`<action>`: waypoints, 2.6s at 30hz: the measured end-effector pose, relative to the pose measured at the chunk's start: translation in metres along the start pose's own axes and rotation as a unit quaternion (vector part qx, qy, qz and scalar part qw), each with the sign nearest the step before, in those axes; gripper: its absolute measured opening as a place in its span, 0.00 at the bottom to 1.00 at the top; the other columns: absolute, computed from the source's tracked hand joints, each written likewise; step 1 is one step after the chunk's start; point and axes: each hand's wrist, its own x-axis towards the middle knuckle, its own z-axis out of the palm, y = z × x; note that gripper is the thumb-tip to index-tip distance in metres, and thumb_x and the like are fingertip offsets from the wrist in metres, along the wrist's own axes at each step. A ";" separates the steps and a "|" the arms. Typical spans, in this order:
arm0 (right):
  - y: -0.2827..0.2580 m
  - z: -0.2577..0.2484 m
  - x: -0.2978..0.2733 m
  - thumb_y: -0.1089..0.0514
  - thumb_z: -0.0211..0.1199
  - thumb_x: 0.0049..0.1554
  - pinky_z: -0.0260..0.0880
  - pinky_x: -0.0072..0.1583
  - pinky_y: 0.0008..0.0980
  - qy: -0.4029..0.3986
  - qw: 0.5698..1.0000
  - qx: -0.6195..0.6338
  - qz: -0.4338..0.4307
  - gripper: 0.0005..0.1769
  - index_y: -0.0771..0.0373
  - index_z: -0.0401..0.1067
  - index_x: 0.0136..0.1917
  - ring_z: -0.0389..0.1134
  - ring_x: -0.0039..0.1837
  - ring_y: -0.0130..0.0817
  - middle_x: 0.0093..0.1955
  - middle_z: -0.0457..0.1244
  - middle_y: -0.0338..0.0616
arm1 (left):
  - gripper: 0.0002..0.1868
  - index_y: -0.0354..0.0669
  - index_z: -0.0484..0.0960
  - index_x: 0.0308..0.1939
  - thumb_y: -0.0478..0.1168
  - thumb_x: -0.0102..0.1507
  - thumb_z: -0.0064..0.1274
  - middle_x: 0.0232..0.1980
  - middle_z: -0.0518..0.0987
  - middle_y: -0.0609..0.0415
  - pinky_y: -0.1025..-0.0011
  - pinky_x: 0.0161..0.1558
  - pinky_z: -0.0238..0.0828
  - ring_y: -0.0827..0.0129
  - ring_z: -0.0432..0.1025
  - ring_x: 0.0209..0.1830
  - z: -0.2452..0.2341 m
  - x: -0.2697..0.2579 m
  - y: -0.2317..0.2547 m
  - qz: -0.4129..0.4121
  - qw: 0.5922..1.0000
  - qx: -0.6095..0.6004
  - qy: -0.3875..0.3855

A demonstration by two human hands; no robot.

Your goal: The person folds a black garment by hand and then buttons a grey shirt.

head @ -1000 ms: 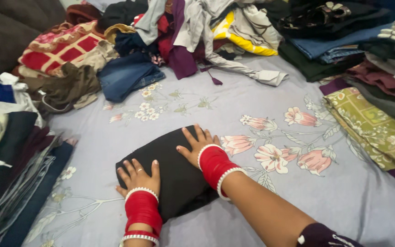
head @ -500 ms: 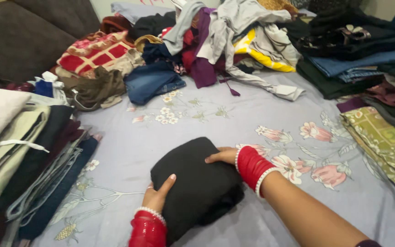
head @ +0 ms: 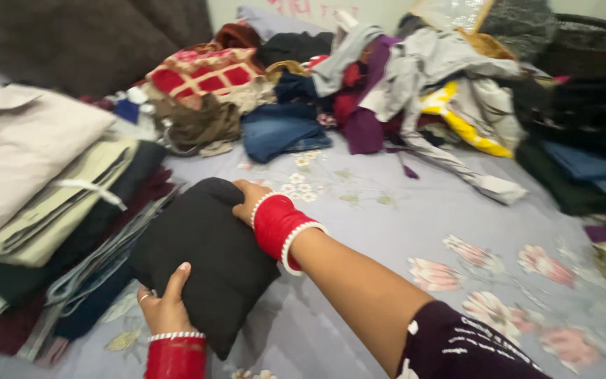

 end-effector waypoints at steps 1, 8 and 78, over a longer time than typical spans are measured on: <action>-0.011 0.006 0.007 0.53 0.66 0.50 0.68 0.62 0.44 -0.010 1.000 -0.001 -0.007 0.34 0.48 0.68 0.70 0.69 0.62 0.54 0.61 0.68 0.56 | 0.43 0.29 0.66 0.68 0.36 0.51 0.67 0.59 0.77 0.43 0.66 0.55 0.76 0.59 0.77 0.52 -0.005 0.010 -0.009 0.002 1.000 -0.001 0.012; -0.038 0.086 0.038 0.54 0.60 0.56 0.55 0.70 0.53 -0.052 0.983 -0.174 -0.007 0.30 0.44 0.63 0.72 0.70 0.62 0.49 0.55 0.71 0.51 | 0.55 0.26 0.52 0.73 0.43 0.55 0.74 0.65 0.66 0.32 0.56 0.63 0.64 0.45 0.67 0.62 -0.040 0.039 -0.061 0.101 0.940 0.274 0.176; 0.390 -0.189 -0.040 0.21 0.43 0.56 0.24 0.76 0.68 0.146 0.905 -0.284 0.281 0.50 0.51 0.51 0.80 0.33 0.84 0.54 0.84 0.41 0.49 | 0.65 0.29 0.38 0.81 0.74 0.61 0.47 0.84 0.35 0.32 0.51 0.79 0.33 0.43 0.34 0.85 0.477 -0.010 -0.331 0.269 0.686 0.577 -0.352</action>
